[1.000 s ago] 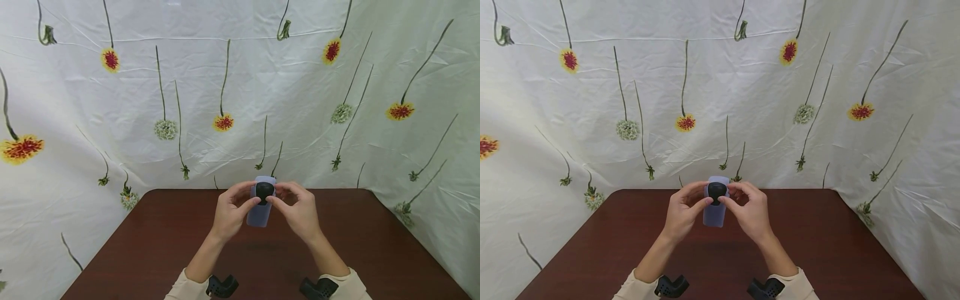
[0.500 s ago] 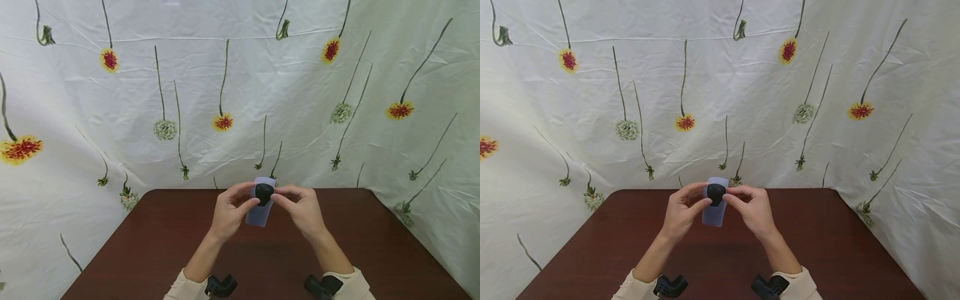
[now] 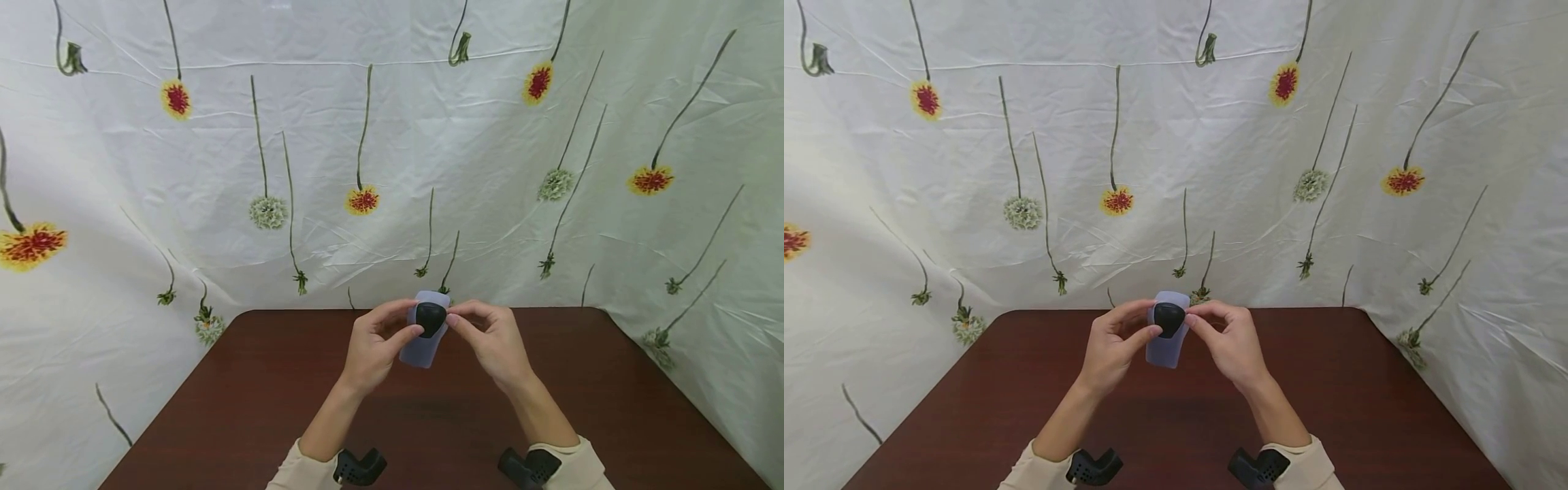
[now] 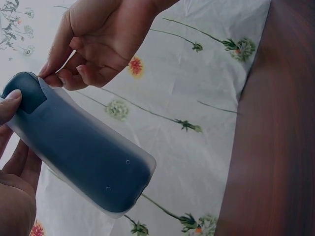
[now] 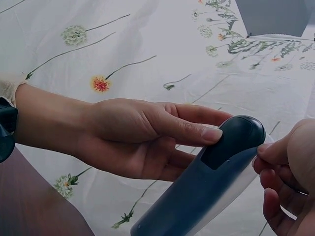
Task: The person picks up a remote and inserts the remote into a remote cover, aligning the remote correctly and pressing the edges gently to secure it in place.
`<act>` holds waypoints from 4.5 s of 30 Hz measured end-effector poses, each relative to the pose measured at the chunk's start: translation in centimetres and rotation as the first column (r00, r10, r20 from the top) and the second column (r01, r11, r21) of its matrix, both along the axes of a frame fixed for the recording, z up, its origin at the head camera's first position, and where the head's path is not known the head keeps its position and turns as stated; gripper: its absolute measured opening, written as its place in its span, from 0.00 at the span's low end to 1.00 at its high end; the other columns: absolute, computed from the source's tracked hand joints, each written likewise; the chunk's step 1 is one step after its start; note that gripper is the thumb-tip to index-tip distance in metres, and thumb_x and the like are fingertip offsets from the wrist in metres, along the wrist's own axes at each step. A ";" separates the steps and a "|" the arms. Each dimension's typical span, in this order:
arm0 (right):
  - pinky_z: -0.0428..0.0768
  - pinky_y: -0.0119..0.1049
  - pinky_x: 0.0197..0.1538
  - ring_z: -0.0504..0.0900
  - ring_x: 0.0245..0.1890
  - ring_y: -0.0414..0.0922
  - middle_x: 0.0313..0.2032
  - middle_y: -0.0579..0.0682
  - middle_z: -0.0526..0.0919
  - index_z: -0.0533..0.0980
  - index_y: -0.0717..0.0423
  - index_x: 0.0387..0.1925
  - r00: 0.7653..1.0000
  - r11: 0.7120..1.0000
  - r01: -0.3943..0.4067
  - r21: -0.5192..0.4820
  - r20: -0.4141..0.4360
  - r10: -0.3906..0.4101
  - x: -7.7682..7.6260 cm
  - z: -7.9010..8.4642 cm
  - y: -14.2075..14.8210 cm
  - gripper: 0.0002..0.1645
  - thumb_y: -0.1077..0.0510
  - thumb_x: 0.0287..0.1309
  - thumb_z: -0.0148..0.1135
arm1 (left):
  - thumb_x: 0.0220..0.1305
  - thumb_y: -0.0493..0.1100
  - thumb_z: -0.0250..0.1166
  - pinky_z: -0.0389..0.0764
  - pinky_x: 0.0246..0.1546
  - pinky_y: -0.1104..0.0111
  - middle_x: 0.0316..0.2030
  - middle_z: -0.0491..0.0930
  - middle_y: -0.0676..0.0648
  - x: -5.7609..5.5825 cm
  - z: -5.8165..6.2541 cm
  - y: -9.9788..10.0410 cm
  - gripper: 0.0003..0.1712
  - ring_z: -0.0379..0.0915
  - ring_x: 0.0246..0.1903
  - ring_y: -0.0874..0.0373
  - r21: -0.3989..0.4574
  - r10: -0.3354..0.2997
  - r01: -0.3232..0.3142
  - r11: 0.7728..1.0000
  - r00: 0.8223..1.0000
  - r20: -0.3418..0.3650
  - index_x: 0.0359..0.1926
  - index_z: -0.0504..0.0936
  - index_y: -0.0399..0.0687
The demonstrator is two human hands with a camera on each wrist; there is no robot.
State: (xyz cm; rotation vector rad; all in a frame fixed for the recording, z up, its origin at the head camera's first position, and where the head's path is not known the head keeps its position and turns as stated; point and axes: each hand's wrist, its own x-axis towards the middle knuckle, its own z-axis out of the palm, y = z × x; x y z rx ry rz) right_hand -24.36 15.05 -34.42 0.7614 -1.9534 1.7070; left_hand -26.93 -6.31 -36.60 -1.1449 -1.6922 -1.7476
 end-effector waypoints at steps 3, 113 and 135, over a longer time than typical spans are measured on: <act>0.82 0.38 0.48 0.84 0.46 0.48 0.41 0.55 0.87 0.86 0.66 0.42 0.999 0.999 0.042 0.026 0.000 -0.042 0.1 0.0 -0.2 0.05 0.68 0.67 0.67 | 0.63 0.26 0.70 0.84 0.39 0.66 0.45 0.86 0.39 -0.1 -0.1 0.0 0.21 0.85 0.44 0.52 -0.003 0.000 0.000 1.000 1.000 -0.014 0.58 0.83 0.35; 0.81 0.50 0.54 0.81 0.52 0.46 0.50 0.46 0.84 0.79 0.56 0.58 0.998 0.963 -0.043 0.266 -0.039 0.055 -0.9 -1.0 -0.3 0.24 0.63 0.62 0.74 | 0.62 0.24 0.71 0.83 0.51 0.57 0.53 0.74 0.42 0.6 0.4 0.6 0.22 0.78 0.51 0.48 -0.064 0.072 -0.079 0.995 0.991 -0.111 0.56 0.81 0.39; 0.81 0.46 0.54 0.82 0.54 0.45 0.53 0.46 0.85 0.80 0.56 0.58 0.973 0.928 0.026 0.372 -0.220 0.061 -1.0 -0.9 0.0 0.23 0.65 0.62 0.73 | 0.69 0.24 0.62 0.79 0.48 0.69 0.45 0.78 0.40 0.0 0.6 -0.5 0.14 0.75 0.47 0.49 -0.002 0.122 -0.125 0.992 0.976 -0.180 0.53 0.85 0.28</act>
